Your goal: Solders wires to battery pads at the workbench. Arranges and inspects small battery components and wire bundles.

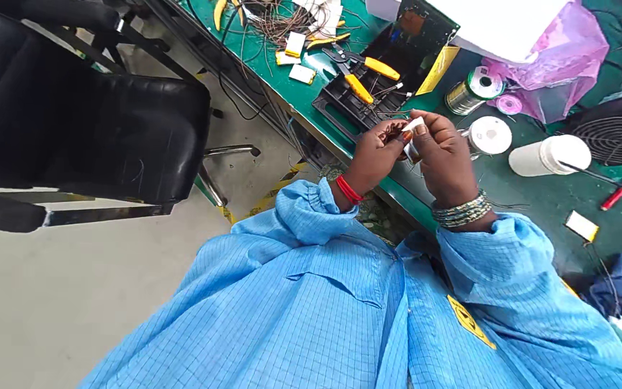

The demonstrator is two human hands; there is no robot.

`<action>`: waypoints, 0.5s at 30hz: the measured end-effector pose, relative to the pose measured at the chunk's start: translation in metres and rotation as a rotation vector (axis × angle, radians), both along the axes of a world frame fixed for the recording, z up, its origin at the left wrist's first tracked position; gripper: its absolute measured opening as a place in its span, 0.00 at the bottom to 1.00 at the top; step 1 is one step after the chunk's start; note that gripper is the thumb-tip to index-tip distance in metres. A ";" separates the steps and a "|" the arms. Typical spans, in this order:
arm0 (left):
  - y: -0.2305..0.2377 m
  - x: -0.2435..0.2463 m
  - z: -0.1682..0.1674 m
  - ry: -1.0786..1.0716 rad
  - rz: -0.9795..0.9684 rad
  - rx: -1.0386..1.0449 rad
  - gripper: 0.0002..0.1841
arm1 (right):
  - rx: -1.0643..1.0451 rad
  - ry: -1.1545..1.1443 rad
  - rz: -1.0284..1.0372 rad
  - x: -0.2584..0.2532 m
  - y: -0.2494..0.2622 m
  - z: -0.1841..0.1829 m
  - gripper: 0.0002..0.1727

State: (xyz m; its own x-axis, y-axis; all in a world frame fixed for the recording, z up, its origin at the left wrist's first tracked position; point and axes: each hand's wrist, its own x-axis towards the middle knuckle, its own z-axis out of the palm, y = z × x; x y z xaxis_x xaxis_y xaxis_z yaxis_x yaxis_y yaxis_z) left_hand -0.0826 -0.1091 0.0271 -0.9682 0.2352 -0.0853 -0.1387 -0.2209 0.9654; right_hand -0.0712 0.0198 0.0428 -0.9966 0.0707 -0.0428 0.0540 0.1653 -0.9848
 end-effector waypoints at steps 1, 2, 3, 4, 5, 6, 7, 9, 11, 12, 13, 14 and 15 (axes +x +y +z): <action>-0.005 0.001 -0.001 -0.006 0.020 0.005 0.13 | 0.013 -0.020 0.030 -0.003 -0.008 -0.003 0.19; -0.010 0.001 -0.001 -0.014 0.036 -0.002 0.14 | 0.034 -0.022 0.061 -0.005 -0.014 -0.005 0.20; -0.016 0.000 -0.001 -0.026 0.048 -0.011 0.15 | 0.058 -0.021 0.104 -0.008 -0.019 -0.005 0.22; -0.023 -0.002 -0.002 -0.042 0.067 -0.005 0.15 | 0.089 -0.026 0.156 -0.011 -0.021 -0.002 0.23; -0.031 -0.004 -0.002 -0.065 0.082 -0.005 0.16 | 0.141 -0.032 0.211 -0.015 -0.021 0.003 0.23; -0.040 -0.005 -0.001 -0.082 0.096 -0.013 0.17 | 0.246 -0.014 0.258 -0.022 -0.019 0.011 0.23; -0.051 -0.006 -0.002 -0.093 0.108 -0.032 0.18 | 0.390 0.054 0.280 -0.032 -0.014 0.017 0.22; -0.071 -0.008 -0.008 -0.098 0.147 -0.052 0.21 | 0.696 0.235 0.302 -0.061 -0.004 0.023 0.20; -0.086 -0.013 -0.011 -0.105 0.187 -0.056 0.22 | 0.904 0.290 0.400 -0.093 0.002 0.022 0.20; -0.091 -0.017 -0.012 -0.100 0.203 -0.056 0.21 | 0.963 0.288 0.470 -0.108 0.001 0.018 0.21; -0.096 -0.021 -0.012 -0.097 0.221 -0.056 0.21 | 0.995 0.288 0.532 -0.121 0.000 0.012 0.23; -0.099 -0.027 -0.011 -0.095 0.242 -0.057 0.20 | 1.011 0.289 0.584 -0.131 -0.002 0.006 0.25; -0.102 -0.033 -0.011 -0.096 0.259 -0.059 0.20 | 1.033 0.264 0.629 -0.140 -0.004 0.002 0.26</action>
State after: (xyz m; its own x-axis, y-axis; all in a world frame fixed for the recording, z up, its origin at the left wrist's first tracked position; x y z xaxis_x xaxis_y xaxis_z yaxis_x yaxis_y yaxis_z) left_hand -0.1158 -0.2106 0.0162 -0.9821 -0.0270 -0.1862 -0.1769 -0.2045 0.9627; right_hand -0.2114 0.0155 0.0445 -0.8392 -0.5420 -0.0438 -0.4962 0.7962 -0.3461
